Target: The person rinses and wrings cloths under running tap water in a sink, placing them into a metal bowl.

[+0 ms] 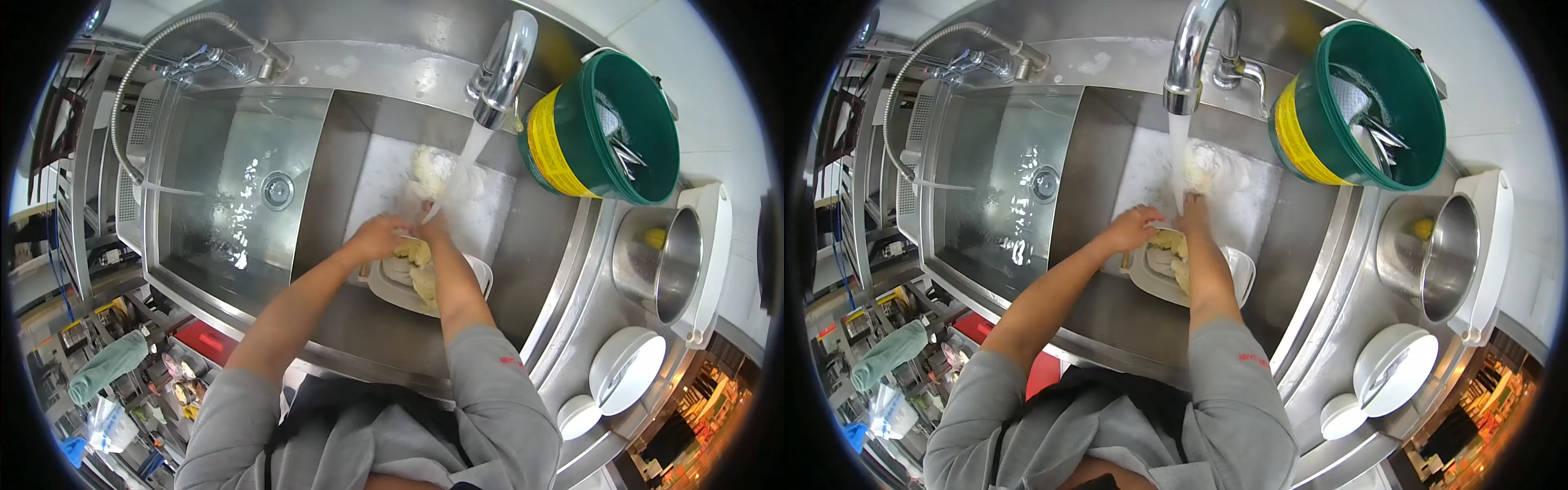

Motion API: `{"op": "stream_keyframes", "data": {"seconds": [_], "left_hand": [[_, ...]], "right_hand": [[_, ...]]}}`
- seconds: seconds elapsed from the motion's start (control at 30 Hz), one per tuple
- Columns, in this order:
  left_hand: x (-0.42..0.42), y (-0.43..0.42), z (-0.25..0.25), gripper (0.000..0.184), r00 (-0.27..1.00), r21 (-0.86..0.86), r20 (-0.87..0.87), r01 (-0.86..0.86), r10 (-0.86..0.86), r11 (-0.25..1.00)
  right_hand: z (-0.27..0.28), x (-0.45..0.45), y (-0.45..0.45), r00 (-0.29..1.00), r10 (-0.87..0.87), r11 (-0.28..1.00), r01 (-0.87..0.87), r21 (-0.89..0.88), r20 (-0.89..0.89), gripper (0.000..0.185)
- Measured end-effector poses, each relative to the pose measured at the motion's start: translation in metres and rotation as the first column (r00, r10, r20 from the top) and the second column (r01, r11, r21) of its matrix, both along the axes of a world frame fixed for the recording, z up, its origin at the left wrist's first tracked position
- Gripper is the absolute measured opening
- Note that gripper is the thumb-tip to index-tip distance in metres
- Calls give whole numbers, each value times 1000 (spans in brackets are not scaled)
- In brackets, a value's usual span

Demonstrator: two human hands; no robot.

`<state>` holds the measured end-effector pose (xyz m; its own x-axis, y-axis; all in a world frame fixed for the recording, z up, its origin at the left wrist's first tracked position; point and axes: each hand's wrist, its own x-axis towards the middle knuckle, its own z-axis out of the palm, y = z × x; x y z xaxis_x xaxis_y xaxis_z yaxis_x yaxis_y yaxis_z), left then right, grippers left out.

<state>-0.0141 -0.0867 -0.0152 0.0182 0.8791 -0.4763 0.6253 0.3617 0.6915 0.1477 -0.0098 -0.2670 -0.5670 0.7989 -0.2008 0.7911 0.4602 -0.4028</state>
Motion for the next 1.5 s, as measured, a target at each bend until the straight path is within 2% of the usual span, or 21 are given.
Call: {"op": "stream_keyframes", "data": {"seconds": [0.07,0.17,0.27,0.37,0.53,0.73,0.83,0.97,1.03,1.07,1.1,1.13,1.17,1.2,1.23,1.3,1.37,1.4,1.43,1.47,1.5], "left_hand": [[7,-8,2,40,996,-111,-36,75,-80,991],[11,-13,8,52,991,-276,99,-58,89,959],[11,-8,-15,64,986,123,29,-165,162,979],[12,33,-12,70,989,314,102,-136,109,939],[4,73,38,48,996,154,51,64,-73,986],[-29,76,88,24,951,123,-157,285,-265,951],[-26,77,114,22,983,107,-49,179,-174,978],[-26,77,141,15,984,375,70,129,-167,918],[-31,70,148,12,925,370,369,-59,-88,927],[-36,67,153,13,829,310,559,-214,5,926],[-42,64,157,14,689,218,718,-354,97,909],[-51,60,155,19,367,41,914,-508,174,860],[-47,62,151,22,215,-95,935,-614,282,784],[-39,67,145,24,47,-237,928,-689,369,685],[-29,72,134,26,-129,-379,894,-728,430,571],[-18,86,60,36,76,-344,815,-735,574,585],[14,88,55,38,9,-471,762,-678,647,564],[25,84,69,38,-37,-543,744,-616,667,571],[35,76,90,39,-4,-565,726,-575,688,592],[39,73,108,40,82,-555,710,-546,700,627],[31,71,102,42,335,-474,667,-498,665,726]], "right_hand": [[34,-6,1,998,-68,995,67,-80,-13,53],[37,-11,26,988,-94,922,42,-386,-118,42],[93,3,33,899,-393,797,228,-559,-194,31],[188,12,41,790,-466,684,36,-728,-399,27],[264,15,60,553,-538,725,-81,-684,-636,12],[311,29,56,654,-468,787,4,-616,-594,18],[315,27,62,434,-585,709,-137,-692,-685,24],[315,16,59,654,-270,886,-119,-448,-707,25],[288,18,52,867,49,983,-131,-132,-497,24],[280,22,56,915,23,979,-103,-178,-403,28],[273,25,60,761,-271,896,-23,-443,-589,29],[269,27,61,527,-567,729,-35,-683,-633,30],[289,25,58,258,-811,508,-135,-851,-525,31],[309,17,51,-64,-861,500,-282,-819,-504,25],[311,-1,39,-24,-801,596,-132,-792,-599,23],[315,-43,25,100,-659,750,163,-641,-746,18],[322,-63,17,406,-486,856,402,-326,-774,24],[326,-64,16,561,-405,877,462,-134,-722,28],[327,-53,28,680,-453,886,413,-209,-576,26],[327,-39,61,774,-468,882,376,-285,-427,24],[331,-28,89,846,-456,865,347,-363,-276,24]]}}
